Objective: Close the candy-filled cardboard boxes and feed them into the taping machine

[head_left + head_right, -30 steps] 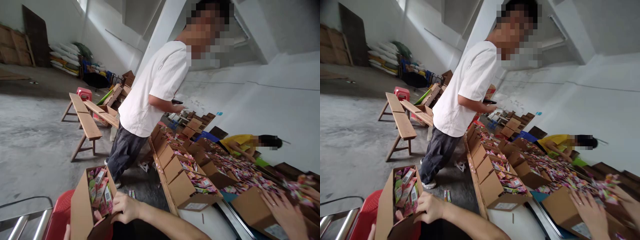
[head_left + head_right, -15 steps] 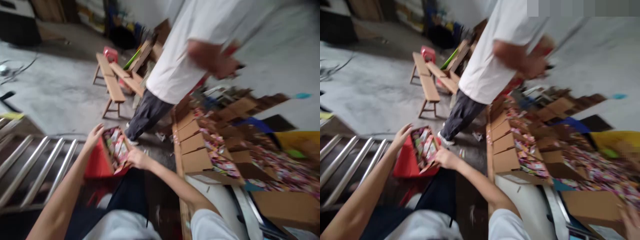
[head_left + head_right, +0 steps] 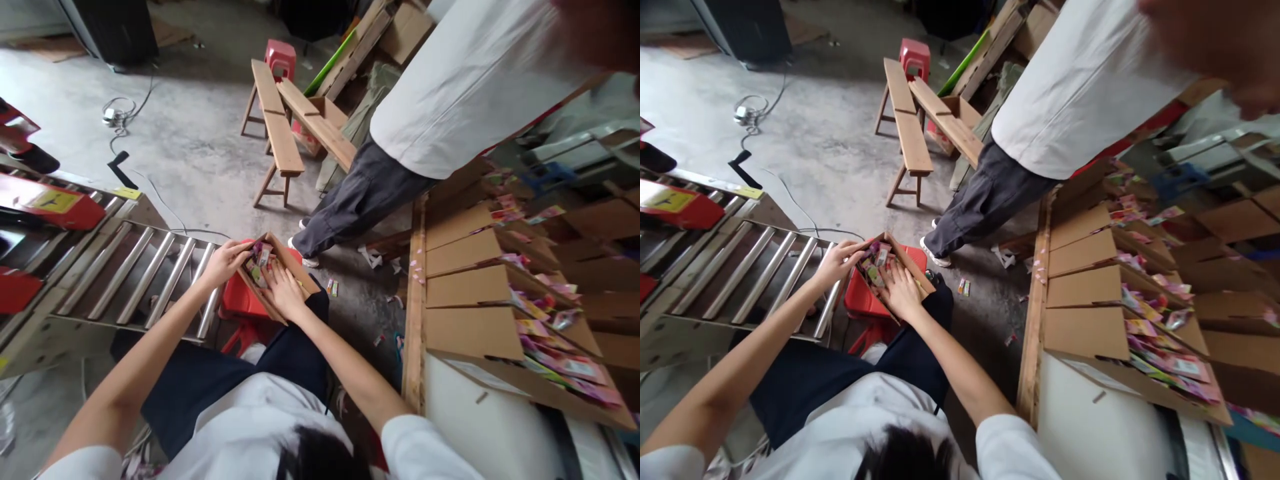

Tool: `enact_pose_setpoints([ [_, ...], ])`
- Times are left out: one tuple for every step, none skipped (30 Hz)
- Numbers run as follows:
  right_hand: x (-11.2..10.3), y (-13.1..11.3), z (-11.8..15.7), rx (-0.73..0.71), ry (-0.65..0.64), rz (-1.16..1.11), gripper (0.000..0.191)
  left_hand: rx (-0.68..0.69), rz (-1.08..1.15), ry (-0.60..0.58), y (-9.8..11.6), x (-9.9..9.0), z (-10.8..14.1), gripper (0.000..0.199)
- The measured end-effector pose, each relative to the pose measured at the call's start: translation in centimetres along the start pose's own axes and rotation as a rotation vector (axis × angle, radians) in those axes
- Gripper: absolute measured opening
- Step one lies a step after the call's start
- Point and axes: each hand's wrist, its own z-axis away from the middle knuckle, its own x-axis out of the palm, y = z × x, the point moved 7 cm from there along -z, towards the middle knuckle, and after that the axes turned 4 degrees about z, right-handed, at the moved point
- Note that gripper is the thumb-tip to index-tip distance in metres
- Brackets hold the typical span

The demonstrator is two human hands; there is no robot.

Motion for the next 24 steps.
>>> enact_pose_setpoints([
  [0.3, 0.0, 0.0, -0.008, 0.002, 0.012, 0.066, 0.040, -0.027, -0.039, 0.3, -0.2, -0.4, 0.046],
  [0.5, -0.1, 0.1, -0.010, 0.006, 0.021, 0.065, 0.079, -0.046, -0.101, 0.6, 0.0, -0.9, 0.043],
  [0.7, -0.2, 0.2, -0.009, 0.004, 0.028, 0.064, 0.114, -0.061, -0.187, 0.9, 0.5, -1.6, 0.039],
  [0.9, -0.4, 0.3, -0.007, 0.002, 0.033, 0.063, 0.144, -0.075, -0.288, 1.2, 1.2, -2.1, 0.035],
  [1.1, -0.5, 0.4, -0.004, -0.002, 0.035, 0.062, 0.172, -0.086, -0.398, 1.5, 2.0, -2.6, 0.032],
  [1.2, -0.5, 0.4, -0.003, -0.003, 0.032, 0.062, 0.200, -0.095, -0.503, 1.9, 2.9, -2.9, 0.030],
  [1.3, -0.5, 0.4, -0.004, -0.003, 0.021, 0.062, 0.221, -0.108, -0.582, 2.2, 3.6, -3.1, 0.030],
  [1.4, -0.5, 0.3, -0.010, -0.004, -0.001, 0.063, 0.230, -0.132, -0.625, 2.5, 4.2, -3.3, 0.030],
  [1.5, -0.4, 0.3, -0.018, -0.007, -0.037, 0.065, 0.222, -0.172, -0.637, 2.6, 4.6, -3.5, 0.030],
  [1.4, -0.2, 0.3, -0.022, -0.016, -0.089, 0.066, 0.200, -0.230, -0.629, 2.6, 5.0, -3.7, 0.029],
  [1.2, 0.2, 0.5, -0.024, -0.028, -0.163, 0.067, 0.165, -0.307, -0.607, 2.4, 5.3, -4.0, 0.029],
  [0.7, 0.6, 0.7, -0.021, -0.027, -0.260, 0.066, 0.117, -0.392, -0.575, 2.1, 5.6, -4.3, 0.030],
  [-0.2, 1.2, 1.0, -0.014, -0.003, -0.377, 0.062, 0.062, -0.473, -0.538, 1.7, 5.9, -4.5, 0.032],
  [-1.6, 2.0, 1.3, -0.008, 0.046, -0.501, 0.057, 0.009, -0.535, -0.498, 1.2, 6.2, -4.7, 0.034],
  [-3.3, 3.0, 1.6, 0.000, 0.124, -0.610, 0.051, -0.033, -0.576, -0.452, 0.8, 6.5, -4.8, 0.036],
  [-5.3, 4.2, 2.0, 0.020, 0.225, -0.686, 0.047, -0.058, -0.598, -0.398, 0.5, 6.8, -4.9, 0.037],
  [-7.3, 5.5, 2.3, 0.055, 0.336, -0.721, 0.045, -0.064, -0.606, -0.326, 0.4, 7.1, -5.0, 0.037],
  [-8.8, 6.6, 2.6, 0.105, 0.420, -0.718, 0.045, -0.057, -0.606, -0.237, 0.4, 7.2, -5.1, 0.036],
  [-9.7, 7.3, 2.6, 0.158, 0.449, -0.688, 0.048, -0.046, -0.604, -0.138, 0.5, 7.2, -5.1, 0.034],
  [-9.9, 7.5, 2.4, 0.199, 0.412, -0.643, 0.054, -0.039, -0.600, -0.045, 0.6, 7.0, -5.0, 0.034],
  [-9.2, 7.0, 2.2, 0.228, 0.324, -0.588, 0.065, -0.049, -0.593, 0.030, 0.5, 6.8, -5.0, 0.034],
  [-7.8, 6.0, 2.0, 0.232, 0.197, -0.523, 0.080, -0.073, -0.577, 0.076, 0.4, 6.7, -5.0, 0.036],
  [-6.2, 4.6, 2.1, 0.229, 0.088, -0.435, 0.098, -0.109, -0.555, 0.097, 0.0, 6.5, -5.1, 0.038],
  [-4.6, 3.3, 2.4, 0.238, 0.029, -0.337, 0.112, -0.149, -0.520, 0.101, -0.4, 6.3, -5.2, 0.039],
])
